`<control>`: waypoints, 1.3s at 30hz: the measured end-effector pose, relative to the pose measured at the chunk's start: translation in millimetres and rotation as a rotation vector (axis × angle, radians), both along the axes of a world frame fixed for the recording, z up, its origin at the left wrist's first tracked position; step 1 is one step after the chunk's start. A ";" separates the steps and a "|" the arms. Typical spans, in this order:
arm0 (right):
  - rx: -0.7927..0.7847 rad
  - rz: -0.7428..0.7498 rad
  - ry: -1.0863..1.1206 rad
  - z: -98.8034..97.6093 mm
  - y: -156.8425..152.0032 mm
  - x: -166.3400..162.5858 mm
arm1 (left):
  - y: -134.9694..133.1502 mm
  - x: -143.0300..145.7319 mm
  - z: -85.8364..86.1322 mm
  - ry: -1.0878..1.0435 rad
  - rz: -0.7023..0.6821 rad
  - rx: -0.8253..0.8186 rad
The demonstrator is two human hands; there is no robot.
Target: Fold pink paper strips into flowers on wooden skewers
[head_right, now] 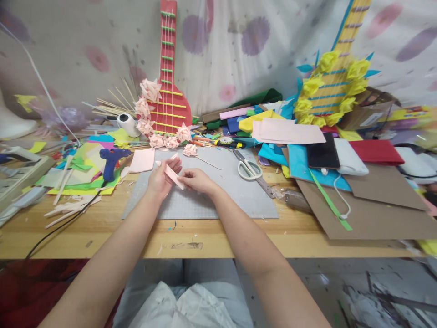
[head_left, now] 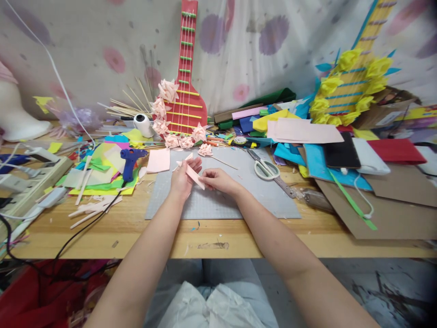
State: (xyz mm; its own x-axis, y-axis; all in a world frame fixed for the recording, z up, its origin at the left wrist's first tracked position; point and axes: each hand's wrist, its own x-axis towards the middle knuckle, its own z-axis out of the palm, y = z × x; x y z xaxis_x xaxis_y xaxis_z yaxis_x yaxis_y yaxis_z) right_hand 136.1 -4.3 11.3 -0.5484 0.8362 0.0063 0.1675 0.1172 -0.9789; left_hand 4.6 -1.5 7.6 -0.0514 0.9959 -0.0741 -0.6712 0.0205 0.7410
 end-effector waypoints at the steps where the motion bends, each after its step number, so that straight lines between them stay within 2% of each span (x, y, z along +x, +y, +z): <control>1: 0.001 0.007 0.001 -0.8 0.3 -0.1 | 0.5 -1.1 -0.3 0.000 -0.003 -0.005; 11: 0.027 0.016 -0.036 1.8 -1.8 -0.2 | 4.2 -14.8 5.0 -0.060 -0.035 -0.011; 15: -0.006 -0.065 -0.030 -1.0 0.5 0.1 | 4.3 -18.2 7.5 -0.039 0.001 -0.016; 19: -0.120 -0.199 0.068 -7.4 5.0 -0.9 | -0.6 -3.5 -0.2 0.112 -0.141 -0.049; 21: -0.153 -0.225 0.103 -8.5 6.2 -1.1 | -3.7 5.5 -4.7 0.189 -0.238 -0.005; 23: -0.174 -0.218 0.119 -8.0 6.6 -0.8 | -5.7 10.7 -7.7 0.219 -0.247 0.023; 27: -0.175 -0.170 0.094 -6.8 6.1 -0.3 | -5.9 10.7 -9.9 0.231 -0.209 0.044; 34: -0.166 -0.167 0.084 -9.8 5.6 -2.5 | -5.3 9.9 -12.6 0.254 -0.249 0.084; 39: -0.142 -0.223 0.005 -1.6 7.5 6.6 | -3.7 9.0 -11.1 0.323 -0.092 0.063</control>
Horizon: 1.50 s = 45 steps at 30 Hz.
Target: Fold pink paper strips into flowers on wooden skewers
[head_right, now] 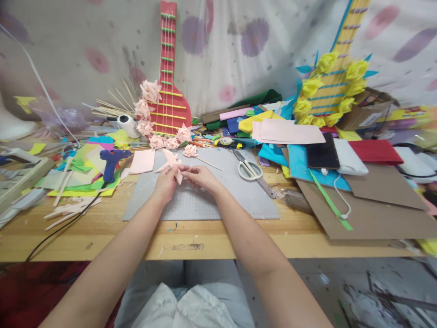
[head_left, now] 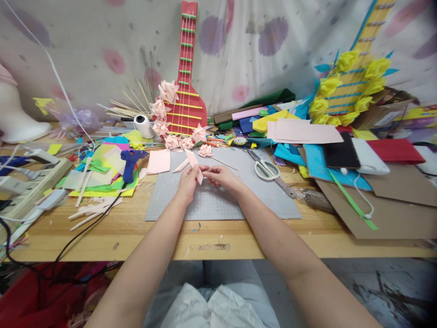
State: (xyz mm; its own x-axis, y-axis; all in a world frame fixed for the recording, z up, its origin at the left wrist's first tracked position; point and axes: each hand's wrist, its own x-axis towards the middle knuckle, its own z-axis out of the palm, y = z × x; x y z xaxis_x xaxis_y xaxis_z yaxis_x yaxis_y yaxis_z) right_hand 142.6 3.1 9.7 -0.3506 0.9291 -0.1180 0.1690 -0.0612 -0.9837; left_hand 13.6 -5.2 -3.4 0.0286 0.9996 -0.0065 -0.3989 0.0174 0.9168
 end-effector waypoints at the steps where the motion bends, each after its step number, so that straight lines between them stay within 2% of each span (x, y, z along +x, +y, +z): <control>1: 0.017 -0.046 -0.006 1.7 0.7 2.3 | -0.5 0.3 1.0 0.023 0.032 0.004; 4: 0.056 -0.149 0.058 3.6 2.1 5.8 | -4.5 2.6 4.2 0.135 -0.012 -0.017; 8: 0.002 -0.035 0.156 -0.3 2.4 4.4 | -10.6 6.0 5.0 0.250 -0.212 -0.030; 15: -0.073 -0.048 0.246 -8.2 6.2 5.2 | -13.6 4.9 6.5 0.280 -0.311 -0.052; 18: -0.061 -0.144 0.252 -7.8 8.0 5.3 | -12.0 -1.0 11.5 0.357 -0.342 -0.105; 20: -0.070 -0.264 0.288 -6.9 10.5 6.6 | -7.6 -9.8 16.4 0.510 -0.260 -0.102; 22: -0.107 -0.362 0.339 -6.1 14.0 9.4 | -0.2 -21.5 21.9 0.664 -0.010 -0.031; 25: -0.173 -0.407 0.405 -5.5 18.5 14.1 | 14.5 -36.3 29.1 1.001 0.320 0.064; 27: -0.189 -0.394 0.429 -5.4 19.5 15.5 | 24.4 -39.7 31.9 1.168 0.365 0.020; 32: -0.178 -0.367 0.417 -5.5 18.2 13.7 | 40.3 -28.8 32.5 1.309 0.297 -0.056; 39: -0.162 -0.352 0.401 -7.1 18.7 13.3 | 44.0 -15.2 38.0 1.429 0.165 -0.162; 41: -0.156 -0.349 0.405 -8.2 18.5 13.0 | 45.9 -13.3 43.6 1.490 0.081 -0.243; 43: -0.149 -0.345 0.416 -9.3 18.1 12.6 | 48.8 -12.7 48.2 1.639 -0.076 -0.320; 45: -0.144 -0.335 0.424 -10.5 18.0 12.3 | 52.0 -13.8 49.5 1.757 -0.189 -0.329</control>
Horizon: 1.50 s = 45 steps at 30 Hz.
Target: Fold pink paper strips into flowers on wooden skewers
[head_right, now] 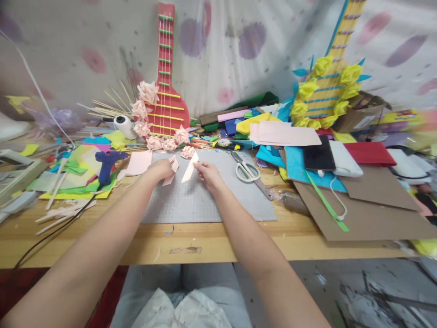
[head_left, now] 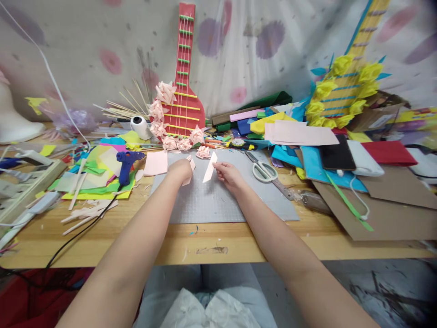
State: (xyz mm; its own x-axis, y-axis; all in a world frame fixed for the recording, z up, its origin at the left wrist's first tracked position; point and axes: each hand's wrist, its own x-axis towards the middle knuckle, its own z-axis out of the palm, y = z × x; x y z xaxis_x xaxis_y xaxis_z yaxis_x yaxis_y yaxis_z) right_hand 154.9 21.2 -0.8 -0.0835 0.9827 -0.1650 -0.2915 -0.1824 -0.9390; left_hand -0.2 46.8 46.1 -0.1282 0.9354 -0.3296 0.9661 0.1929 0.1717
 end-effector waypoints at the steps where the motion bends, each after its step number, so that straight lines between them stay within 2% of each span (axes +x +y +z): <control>1: 0.002 0.005 0.002 -0.5 0.1 -0.1 | 1.3 -1.1 -0.8 0.018 -0.030 -0.005; 3: 0.001 0.011 0.003 -1.5 0.4 -0.1 | 2.1 -3.8 -4.2 -0.001 -0.064 0.036; 6: 0.004 0.013 -0.001 -2.4 0.8 -0.3 | -2.6 -5.4 -9.7 -0.138 -0.097 0.224; 9: 0.034 0.018 -0.004 -2.1 0.0 -0.8 | -13.0 -0.6 -13.4 -0.525 -0.039 0.358; 11: 0.055 0.032 -0.006 -1.1 -1.5 -1.5 | -20.5 4.6 -16.9 -0.931 0.106 0.313; 13: 0.074 0.064 -0.011 0.1 -3.8 -2.5 | -27.1 8.8 -22.6 -1.284 0.221 0.197; 15: 0.095 0.108 -0.030 1.7 -6.5 -3.9 | -32.9 10.1 -29.5 -1.483 0.269 0.122; 18: 0.137 0.150 -0.099 5.0 -11.3 -7.1 | -40.6 7.3 -36.2 -1.678 0.252 0.048; 22: 0.213 0.151 -0.206 12.0 -17.8 -13.5 | -48.6 3.1 -34.3 -1.730 0.332 -0.054; 26: 0.244 0.120 -0.254 16.4 -21.1 -18.3 | -51.6 4.1 -32.5 -1.721 0.324 -0.096; 36: 0.153 0.054 -0.220 8.2 -19.1 -27.4 | -48.5 7.0 -36.3 -1.796 0.363 -0.147; 45: 0.100 0.077 -0.171 5.9 -20.9 -31.1 | -47.9 7.2 -40.5 -1.852 0.246 -0.203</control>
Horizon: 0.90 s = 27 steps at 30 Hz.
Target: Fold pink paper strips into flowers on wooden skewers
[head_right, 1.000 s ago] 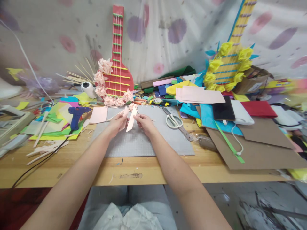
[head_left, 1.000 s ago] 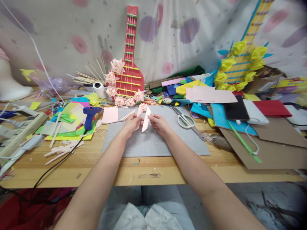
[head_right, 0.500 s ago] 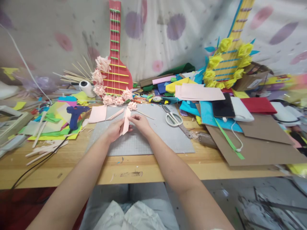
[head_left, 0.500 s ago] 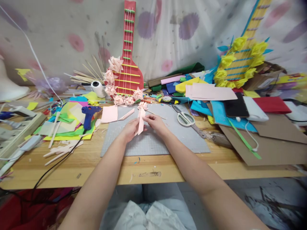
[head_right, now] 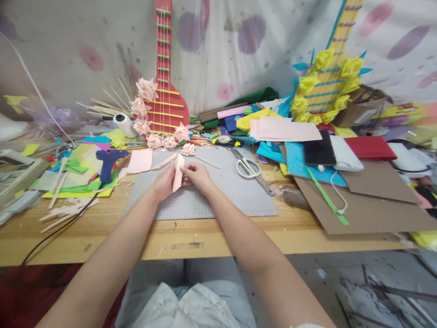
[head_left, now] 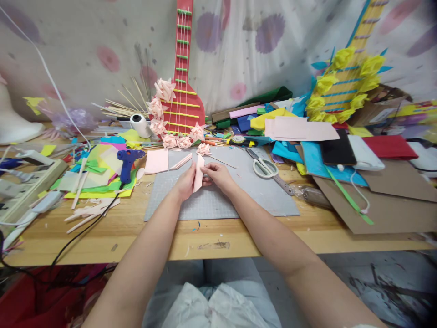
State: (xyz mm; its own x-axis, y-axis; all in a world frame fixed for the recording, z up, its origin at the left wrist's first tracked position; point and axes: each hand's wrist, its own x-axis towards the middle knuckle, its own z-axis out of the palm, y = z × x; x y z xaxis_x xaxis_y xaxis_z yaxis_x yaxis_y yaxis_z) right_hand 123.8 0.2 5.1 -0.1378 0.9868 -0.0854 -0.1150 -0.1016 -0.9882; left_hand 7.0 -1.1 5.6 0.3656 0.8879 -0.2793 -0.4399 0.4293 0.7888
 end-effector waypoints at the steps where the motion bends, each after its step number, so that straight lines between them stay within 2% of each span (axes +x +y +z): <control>1: 0.009 -0.004 -0.004 -1.1 0.6 0.3 | -0.6 0.3 -0.1 0.004 -0.007 0.014; 8: 0.057 -0.018 -0.048 -4.9 4.1 1.3 | -3.6 1.7 -3.6 0.084 0.009 0.096; 15: 0.077 0.079 0.010 -9.4 4.2 -0.7 | -2.1 3.2 -6.9 0.118 0.027 0.141; 18: 0.113 -0.026 -0.035 -7.4 5.1 0.3 | -3.4 4.1 -4.7 0.120 0.059 0.133; 21: 0.086 -0.135 -0.065 0.6 5.5 4.8 | -5.2 3.3 -1.9 0.079 0.028 0.137; 27: 0.014 0.089 -0.022 10.9 7.2 20.0 | -9.0 0.1 2.3 0.032 -0.117 0.147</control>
